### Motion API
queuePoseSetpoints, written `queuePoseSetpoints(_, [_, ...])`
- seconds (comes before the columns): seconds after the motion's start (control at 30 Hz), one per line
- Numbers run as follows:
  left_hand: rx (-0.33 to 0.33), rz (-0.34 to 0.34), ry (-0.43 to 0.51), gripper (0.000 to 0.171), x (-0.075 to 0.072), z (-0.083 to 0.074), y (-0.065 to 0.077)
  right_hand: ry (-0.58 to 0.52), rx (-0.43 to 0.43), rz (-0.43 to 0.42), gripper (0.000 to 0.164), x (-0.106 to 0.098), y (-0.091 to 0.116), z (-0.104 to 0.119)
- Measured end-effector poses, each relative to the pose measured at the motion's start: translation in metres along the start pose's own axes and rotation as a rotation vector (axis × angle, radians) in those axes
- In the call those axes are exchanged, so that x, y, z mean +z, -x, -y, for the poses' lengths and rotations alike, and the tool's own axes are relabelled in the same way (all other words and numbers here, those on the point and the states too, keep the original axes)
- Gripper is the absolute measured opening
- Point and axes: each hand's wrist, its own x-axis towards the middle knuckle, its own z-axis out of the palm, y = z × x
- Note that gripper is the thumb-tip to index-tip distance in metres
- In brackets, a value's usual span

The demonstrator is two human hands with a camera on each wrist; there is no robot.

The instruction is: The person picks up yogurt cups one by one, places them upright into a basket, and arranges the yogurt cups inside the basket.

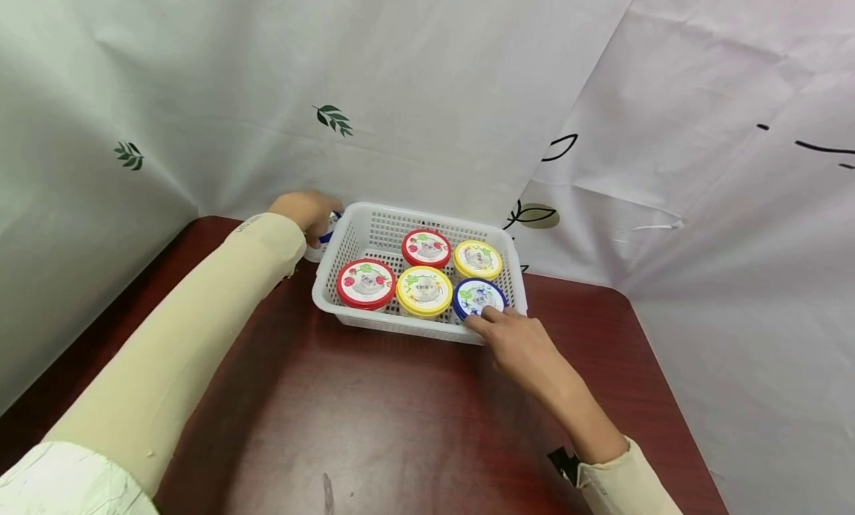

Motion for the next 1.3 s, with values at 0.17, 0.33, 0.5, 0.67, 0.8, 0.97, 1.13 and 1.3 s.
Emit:
queuePoseSetpoints(0.17, [-0.009, 0.0, 0.007, 0.092, 0.001, 0.002, -0.005, 0.003, 0.002, 0.01, 0.041, -0.001, 0.0, 0.001])
queuePoseSetpoints(0.33, [-0.004, 0.0, 0.014, 0.092, 0.002, 0.004, -0.008, 0.003, -0.002, 0.006, 0.042, -0.001, 0.0, 0.001])
queuePoseSetpoints(0.5, [-0.003, -0.003, 0.048, 0.091, 0.003, 0.006, -0.01, 0.005, -0.003, -0.008, 0.042, -0.002, 0.001, 0.002])
queuePoseSetpoints(0.67, [0.0, -0.001, 0.071, 0.091, 0.004, 0.01, -0.013, 0.004, -0.004, -0.015, 0.041, -0.002, 0.0, 0.003])
queuePoseSetpoints(0.8, [0.004, -0.008, 0.055, 0.093, 0.005, 0.014, -0.015, -0.001, -0.005, -0.013, 0.041, -0.003, 0.0, 0.004])
queuePoseSetpoints(0.97, [0.014, -0.021, 0.063, 0.095, 0.006, 0.018, -0.012, -0.002, -0.004, -0.011, 0.041, -0.003, 0.0, 0.004])
queuePoseSetpoints(1.13, [0.012, -0.03, 0.06, 0.098, 0.007, 0.02, -0.011, 0.003, -0.002, -0.004, 0.043, -0.003, 0.0, 0.004])
queuePoseSetpoints(1.3, [0.019, -0.042, 0.044, 0.098, 0.007, 0.021, -0.014, 0.005, -0.009, -0.015, 0.045, -0.003, 0.0, 0.004])
